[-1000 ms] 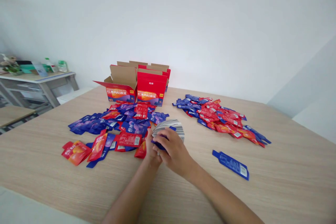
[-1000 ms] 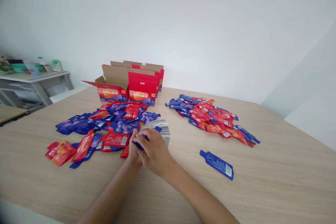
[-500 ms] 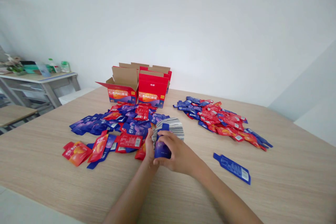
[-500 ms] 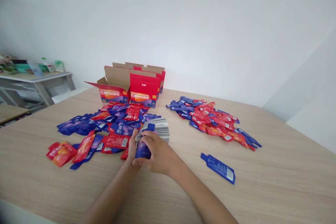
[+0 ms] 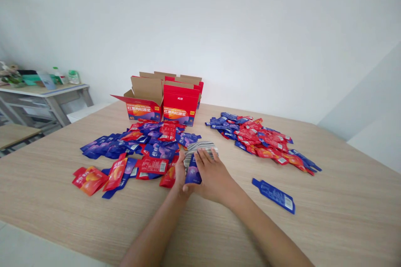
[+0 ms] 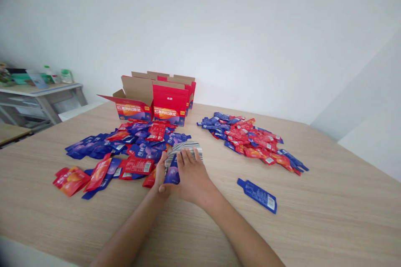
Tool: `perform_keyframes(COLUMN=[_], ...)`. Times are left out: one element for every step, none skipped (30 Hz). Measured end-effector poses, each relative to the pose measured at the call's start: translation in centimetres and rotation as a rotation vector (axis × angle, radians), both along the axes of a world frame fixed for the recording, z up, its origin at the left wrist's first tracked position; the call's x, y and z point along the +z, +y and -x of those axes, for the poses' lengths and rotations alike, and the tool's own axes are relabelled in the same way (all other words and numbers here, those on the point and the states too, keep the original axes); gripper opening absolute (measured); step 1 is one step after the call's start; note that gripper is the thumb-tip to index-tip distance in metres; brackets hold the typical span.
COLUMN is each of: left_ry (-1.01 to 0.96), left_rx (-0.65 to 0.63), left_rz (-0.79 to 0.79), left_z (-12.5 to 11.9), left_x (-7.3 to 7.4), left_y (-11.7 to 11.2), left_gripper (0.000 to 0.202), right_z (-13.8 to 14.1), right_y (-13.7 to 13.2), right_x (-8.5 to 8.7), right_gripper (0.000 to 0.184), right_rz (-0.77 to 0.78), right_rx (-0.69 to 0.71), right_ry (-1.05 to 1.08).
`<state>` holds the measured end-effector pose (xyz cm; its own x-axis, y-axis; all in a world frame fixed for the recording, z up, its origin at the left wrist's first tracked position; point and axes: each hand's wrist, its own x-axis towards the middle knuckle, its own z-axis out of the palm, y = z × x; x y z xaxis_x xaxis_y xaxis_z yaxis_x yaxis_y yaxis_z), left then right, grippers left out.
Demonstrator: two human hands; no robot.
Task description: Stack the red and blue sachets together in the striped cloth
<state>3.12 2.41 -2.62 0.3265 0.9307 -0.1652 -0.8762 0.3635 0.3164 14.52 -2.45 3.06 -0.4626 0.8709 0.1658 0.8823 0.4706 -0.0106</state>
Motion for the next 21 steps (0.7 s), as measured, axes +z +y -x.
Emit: perform_keyframes(left_ry=[-0.009, -0.018, -0.024, -0.029, -0.027, -0.024, -0.02, -0.019, -0.023, -0.028, -0.034, -0.035, -0.027, -0.01, 0.013, 0.037, 0.058, 0.071, 0.075, 0.073, 0.065], left_rx=[-0.029, -0.064, -0.102, -0.136, -0.158, -0.17, -0.167, -0.155, -0.138, -0.118, -0.1, -0.08, -0.057, -0.034, -0.007, 0.022, 0.046, 0.057, 0.055, 0.042, 0.02], left_rz=[-0.001, -0.002, -0.001, -0.003, -0.001, -0.001, -0.006, -0.014, -0.025, -0.031, -0.03, -0.017, 0.01, 0.046, 0.081, 0.108, 0.123, 0.126, 0.115, 0.1, 0.084], left_z=[-0.3, -0.7, -0.9, -1.1, -1.3, -1.3, -1.3, -1.3, -1.2, -1.1, -0.9, -0.8, -0.6, -0.5, -0.5, -0.4, -0.4, -0.5, -0.5, -0.6, -0.6], left_x=[0.3, 0.6, 0.9, 1.1, 1.3, 1.4, 1.4, 1.4, 1.4, 1.4, 1.3, 1.3, 1.2, 1.2, 1.2, 1.2, 1.3, 1.4, 1.6, 1.7, 1.9], left_y=[-0.3, -0.6, -0.9, -1.2, -1.4, -1.6, -1.6, -1.6, -1.5, -1.4, -1.2, -1.0, -0.8, -0.6, -0.4, -0.3, -0.2, -0.2, -0.3, -0.5, -0.6], left_gripper=[0.044, 0.048, 0.052, 0.055, 0.057, 0.058, 0.059, 0.059, 0.059, 0.06, 0.06, 0.059, 0.059, 0.058, 0.057, 0.055, 0.054, 0.052, 0.051, 0.051, 0.052], right_z=[-0.6, -1.3, -2.0, -2.7, -3.2, -3.6, -3.7, -3.7, -3.5, -3.2, -2.8, -2.3, -1.8, -1.2, -0.7, -0.2, 0.2, 0.6, 0.8, 1.0, 1.0], right_y=[0.6, 1.2, 1.7, 2.2, 2.6, 2.8, 2.9, 2.8, 2.5, 2.1, 1.6, 0.9, 0.2, -0.5, -1.1, -1.5, -1.8, -1.8, -1.6, -1.3, -0.8], right_x=[0.0, 0.0, 0.1, 0.2, 0.3, 0.4, 0.5, 0.6, 0.6, 0.6, 0.5, 0.4, 0.2, -0.1, -0.5, -0.8, -1.2, -1.6, -1.9, -2.1, -2.3], right_gripper=[0.104, 0.102, 0.099, 0.096, 0.093, 0.092, 0.092, 0.093, 0.095, 0.097, 0.1, 0.102, 0.103, 0.104, 0.103, 0.102, 0.098, 0.094, 0.089, 0.085, 0.082], right_rz=[-0.008, -0.009, -0.003, 0.009, 0.025, 0.036, 0.039, 0.036, 0.031, 0.029, 0.032, 0.043, 0.058, 0.07, 0.072, 0.063, 0.045, 0.02, -0.01, -0.042, -0.073], right_rx=[-0.035, -0.075, -0.112, -0.141, -0.157, -0.167, -0.17, -0.162, -0.148, -0.127, -0.102, -0.07, -0.036, -0.014, -0.005, -0.009, -0.023, -0.044, -0.07, -0.096, -0.118], right_ry=[-0.012, -0.022, -0.032, -0.039, -0.044, -0.045, -0.042, -0.034, -0.025, -0.013, -0.002, 0.006, 0.012, 0.015, 0.017, 0.016, 0.013, 0.009, 0.005, 0.001, 0.0])
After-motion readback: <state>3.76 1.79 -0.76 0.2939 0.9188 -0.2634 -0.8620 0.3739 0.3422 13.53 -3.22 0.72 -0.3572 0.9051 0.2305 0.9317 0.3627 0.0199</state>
